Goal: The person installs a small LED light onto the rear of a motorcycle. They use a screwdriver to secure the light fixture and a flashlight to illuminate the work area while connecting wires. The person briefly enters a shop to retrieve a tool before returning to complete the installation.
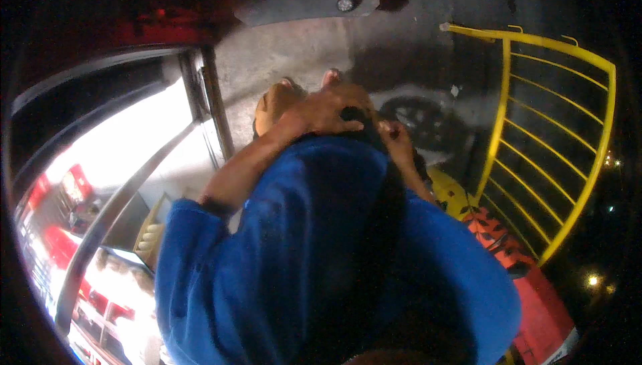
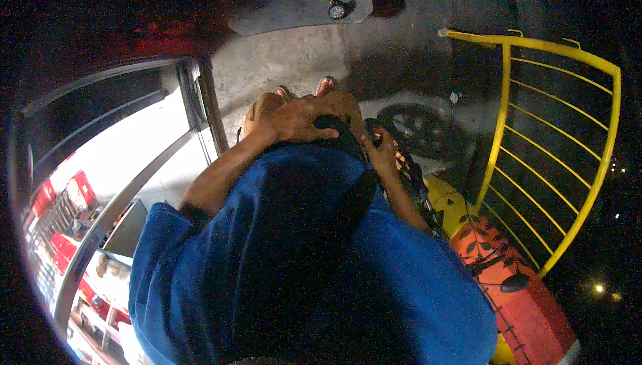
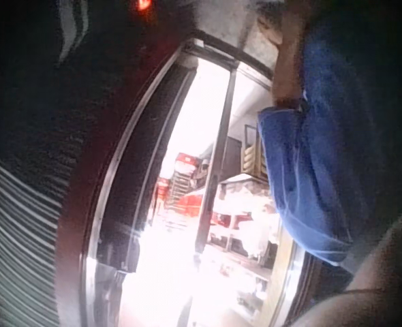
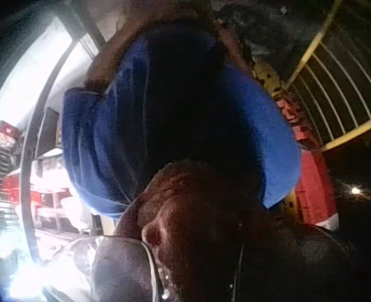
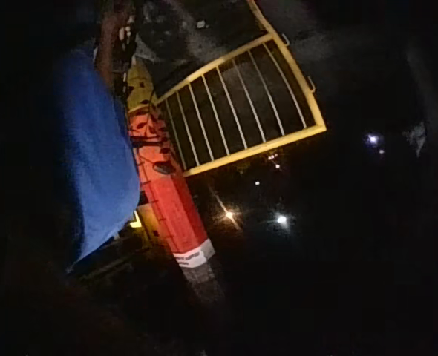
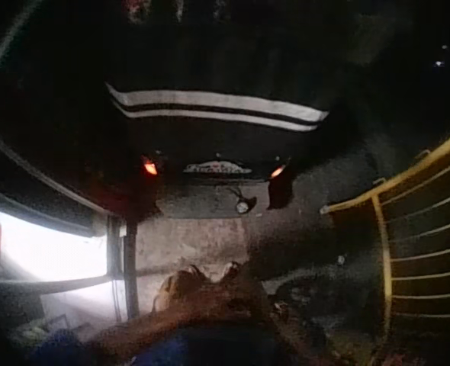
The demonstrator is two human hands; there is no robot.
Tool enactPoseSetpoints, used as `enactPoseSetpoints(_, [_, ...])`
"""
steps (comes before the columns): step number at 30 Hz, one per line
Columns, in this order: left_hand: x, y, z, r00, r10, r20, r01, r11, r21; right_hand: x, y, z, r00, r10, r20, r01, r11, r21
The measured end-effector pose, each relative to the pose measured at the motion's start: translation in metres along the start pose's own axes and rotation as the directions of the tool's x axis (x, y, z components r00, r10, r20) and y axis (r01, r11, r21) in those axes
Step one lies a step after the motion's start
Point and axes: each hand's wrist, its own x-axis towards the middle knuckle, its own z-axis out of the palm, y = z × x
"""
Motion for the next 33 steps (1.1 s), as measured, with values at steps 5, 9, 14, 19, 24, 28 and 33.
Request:
enactPoseSetpoints(5, [-0.035, 0.004, 0.005, 0.948, -0.309, -0.070, 0.300, 0.947, -0.117, 0.007, 0.027, 0.017, 0.969, 0.235, 0.080, -0.248, 0.892, 0.378])
enactPoseSetpoints(9, [-0.069, -0.067, 0.024, 0.797, -0.602, -0.057, 0.592, 0.796, -0.123, 0.000, 0.012, 0.004, 0.870, 0.287, 0.402, -0.492, 0.571, 0.657])
enactPoseSetpoints(14, [-0.126, -0.147, 0.061, 0.734, -0.671, -0.107, 0.492, 0.633, -0.597, -0.023, -0.047, -0.023, 0.904, 0.142, 0.404, -0.373, 0.723, 0.582])
enactPoseSetpoints(19, [-0.172, -0.199, 0.102, 0.805, -0.543, -0.239, 0.425, 0.808, -0.408, -0.008, -0.064, -0.020, 0.845, 0.041, 0.534, -0.354, 0.791, 0.499])
enactPoseSetpoints(24, [-0.151, -0.184, 0.092, 0.826, -0.485, -0.289, 0.412, 0.868, -0.278, 0.015, -0.030, -0.006, 0.973, -0.162, 0.164, 0.150, 0.985, 0.083])
enactPoseSetpoints(28, [-0.128, -0.139, 0.067, 0.823, -0.528, -0.207, 0.451, 0.831, -0.325, 0.023, -0.075, 0.002, 0.916, -0.312, 0.251, 0.342, 0.936, -0.085])
enactPoseSetpoints(33, [-0.114, -0.156, 0.081, 0.845, -0.277, -0.458, 0.215, 0.959, -0.184, 0.066, -0.089, 0.026, 0.787, 0.074, 0.612, 0.317, 0.803, -0.505])
